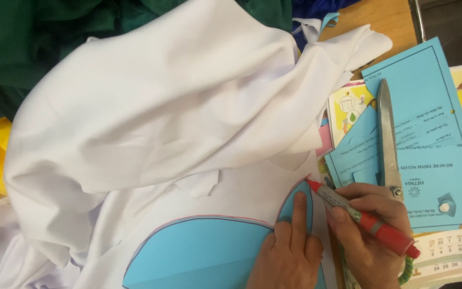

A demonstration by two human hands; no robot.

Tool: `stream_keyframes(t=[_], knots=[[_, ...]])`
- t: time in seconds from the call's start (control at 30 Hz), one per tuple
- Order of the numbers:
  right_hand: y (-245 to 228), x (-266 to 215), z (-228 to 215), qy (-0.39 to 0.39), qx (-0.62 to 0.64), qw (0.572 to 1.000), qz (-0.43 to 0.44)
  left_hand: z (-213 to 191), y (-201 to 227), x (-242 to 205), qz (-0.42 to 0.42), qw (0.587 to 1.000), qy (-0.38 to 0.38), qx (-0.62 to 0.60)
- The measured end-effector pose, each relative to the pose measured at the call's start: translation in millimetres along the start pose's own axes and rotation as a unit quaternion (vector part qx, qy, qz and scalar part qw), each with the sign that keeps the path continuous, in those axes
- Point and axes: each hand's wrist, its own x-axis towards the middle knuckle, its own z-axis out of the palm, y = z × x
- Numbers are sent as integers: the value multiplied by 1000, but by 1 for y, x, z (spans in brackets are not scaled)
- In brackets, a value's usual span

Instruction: The person traces the outline of a fish-shaped blue template onto a white cloth using a red marker, then begins cutting the cloth following the traced line with shears.

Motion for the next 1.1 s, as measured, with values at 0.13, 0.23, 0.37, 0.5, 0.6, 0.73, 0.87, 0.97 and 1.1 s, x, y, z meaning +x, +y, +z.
stream_keyframes(t=[0.13,0.23,0.37,0.5,0.6,0.73,0.87,0.97,1.1], knots=[[1,1,-2,-11,-29,999,-12,1,2,-1,-3,998,53,25],[5,1,-1,0,-43,999,-28,-1,1,1,-2,999,48,25],[3,-1,-2,0,-7,1000,-7,1,3,-1,-2,999,40,30],[2,1,-2,-18,-19,1000,-12,1,2,0,-3,997,65,44],[2,0,-2,-14,-32,999,-9,2,2,-1,-4,998,52,40],[0,2,0,-10,-20,1000,-14,5,1,0,-3,996,72,46],[-2,2,-2,-29,-29,999,-11,4,2,-2,-2,998,45,47],[1,3,-1,-4,-46,998,-30,6,2,-1,-6,998,44,35],[2,2,0,7,-42,999,-30,5,1,-1,1,997,57,53]])
